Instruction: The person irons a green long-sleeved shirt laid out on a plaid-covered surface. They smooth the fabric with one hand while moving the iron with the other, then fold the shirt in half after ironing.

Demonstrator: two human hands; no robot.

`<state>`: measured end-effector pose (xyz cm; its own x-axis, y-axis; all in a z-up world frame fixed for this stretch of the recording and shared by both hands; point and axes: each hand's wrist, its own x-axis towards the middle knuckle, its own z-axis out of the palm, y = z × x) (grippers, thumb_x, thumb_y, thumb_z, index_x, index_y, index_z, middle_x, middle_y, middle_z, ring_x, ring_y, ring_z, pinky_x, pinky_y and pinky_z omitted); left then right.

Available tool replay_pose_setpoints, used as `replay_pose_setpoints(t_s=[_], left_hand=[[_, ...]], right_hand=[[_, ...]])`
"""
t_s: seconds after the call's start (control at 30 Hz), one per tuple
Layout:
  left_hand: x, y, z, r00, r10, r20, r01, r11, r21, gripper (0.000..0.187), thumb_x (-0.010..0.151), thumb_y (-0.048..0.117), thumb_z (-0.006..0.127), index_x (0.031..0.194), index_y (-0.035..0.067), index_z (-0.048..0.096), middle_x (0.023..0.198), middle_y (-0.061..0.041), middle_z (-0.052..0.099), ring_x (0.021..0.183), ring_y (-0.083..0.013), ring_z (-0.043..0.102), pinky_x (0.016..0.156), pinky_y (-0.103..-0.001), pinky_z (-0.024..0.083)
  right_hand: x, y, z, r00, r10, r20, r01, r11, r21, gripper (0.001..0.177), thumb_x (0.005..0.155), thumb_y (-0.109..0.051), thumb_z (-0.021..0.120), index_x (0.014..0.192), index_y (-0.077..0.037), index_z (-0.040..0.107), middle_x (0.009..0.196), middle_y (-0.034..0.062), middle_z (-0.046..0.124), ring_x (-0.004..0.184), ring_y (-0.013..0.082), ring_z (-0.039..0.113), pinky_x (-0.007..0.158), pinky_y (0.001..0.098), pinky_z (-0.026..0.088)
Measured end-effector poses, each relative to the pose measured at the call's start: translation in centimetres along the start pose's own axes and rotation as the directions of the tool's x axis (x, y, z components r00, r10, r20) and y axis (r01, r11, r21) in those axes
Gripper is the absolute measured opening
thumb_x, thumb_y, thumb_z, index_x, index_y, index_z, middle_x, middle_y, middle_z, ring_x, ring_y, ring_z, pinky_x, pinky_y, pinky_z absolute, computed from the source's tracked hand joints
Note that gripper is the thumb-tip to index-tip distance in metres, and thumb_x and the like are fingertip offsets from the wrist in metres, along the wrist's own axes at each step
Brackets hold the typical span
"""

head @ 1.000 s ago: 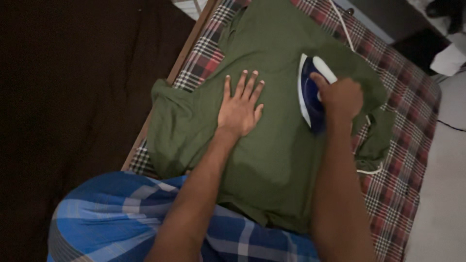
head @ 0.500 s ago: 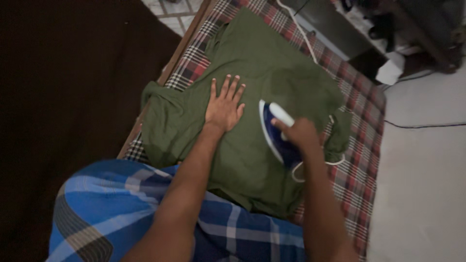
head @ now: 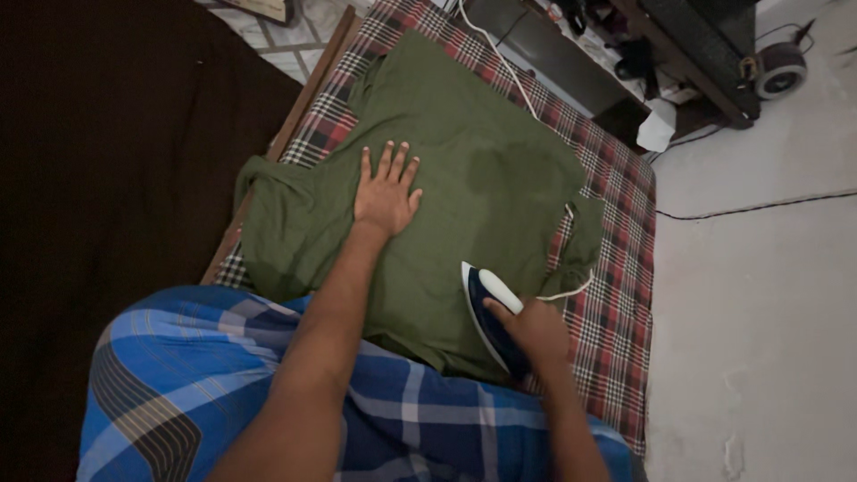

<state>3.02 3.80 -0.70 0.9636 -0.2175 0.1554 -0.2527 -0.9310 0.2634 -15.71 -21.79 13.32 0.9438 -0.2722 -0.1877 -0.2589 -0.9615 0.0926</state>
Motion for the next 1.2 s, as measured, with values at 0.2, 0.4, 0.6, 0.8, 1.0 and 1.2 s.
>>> replay_pose_setpoints(t_s=[0.2,0.4,0.6,0.8,1.0,1.2], left_hand=[[-0.2,0.0,-0.1,1.0,-0.003,-0.019,0.003,1.0,-0.006,0.068,0.101,0.051,0.04,0.161,0.02,0.032,0.172,-0.007,0.017,0.158,-0.0288,0.009,0.124,-0.064,0.002],[-0.1,0.2,-0.3,0.999,-0.001,-0.036,0.001,1.0,-0.002,0.068,0.101,0.05,0.041,0.161,0.019,0.033,0.171,-0.008,0.017,0.157,-0.0295,0.01,0.123,-0.064,0.003],[-0.1,0.2,-0.5,0.999,0.001,-0.035,0.0,1.0,0.017,0.068,0.101,0.05,0.041,0.162,0.018,0.033,0.171,-0.009,0.017,0.157,-0.0293,0.011,0.124,-0.064,0.006],[0.1,0.1,-0.2,0.998,0.009,-0.067,-0.011,1.0,-0.03,0.068,0.101,0.048,0.045,0.161,0.018,0.035,0.171,-0.009,0.018,0.158,-0.0294,0.012,0.125,-0.064,0.008],[-0.1,0.1,0.0,0.995,0.019,-0.094,-0.025,0.998,-0.061,0.068,0.102,0.046,0.048,0.162,0.017,0.037,0.171,-0.01,0.019,0.158,-0.0299,0.014,0.125,-0.065,0.008],[0.0,0.2,0.3,0.993,0.021,-0.113,-0.028,0.998,-0.057,0.069,0.1,0.048,0.047,0.161,0.017,0.037,0.17,-0.01,0.021,0.157,-0.0303,0.014,0.125,-0.065,0.007]], right_hand=[[1.3,-0.9,0.6,0.988,0.082,-0.13,-0.099,0.987,-0.127,0.088,0.079,-0.087,0.058,0.084,-0.001,0.078,0.076,0.0271,0.072,0.075,0.0452,0.073,0.065,0.0531,0.058],[8.8,-1.2,0.7,0.974,0.092,-0.209,-0.121,0.984,-0.131,0.1,0.078,-0.093,0.055,0.084,0.004,0.077,0.079,0.0275,0.073,0.076,0.0443,0.074,0.065,0.0514,0.059],[18.9,-1.6,-0.9,0.983,0.145,-0.114,-0.147,0.989,-0.013,0.095,0.075,-0.092,0.061,0.079,0.001,0.079,0.075,0.02,0.075,0.073,0.0378,0.076,0.068,0.0486,0.058],[26.1,-1.0,-1.9,0.947,-0.056,-0.315,0.043,0.998,-0.05,0.09,0.082,-0.089,0.068,0.082,0.0,0.078,0.071,0.0222,0.071,0.069,0.0403,0.073,0.066,0.0505,0.058],[27.7,-1.4,-2.7,0.972,-0.066,-0.225,0.086,0.993,0.08,0.081,0.078,-0.083,0.077,0.081,-0.002,0.08,0.07,0.0159,0.072,0.068,0.036,0.073,0.066,0.0508,0.057],[23.0,0.1,-2.2,0.976,-0.216,-0.001,0.215,0.968,0.128,0.076,0.08,-0.08,0.069,0.073,-0.005,0.082,0.066,0.011,0.073,0.063,0.0302,0.072,0.07,0.0446,0.057]])
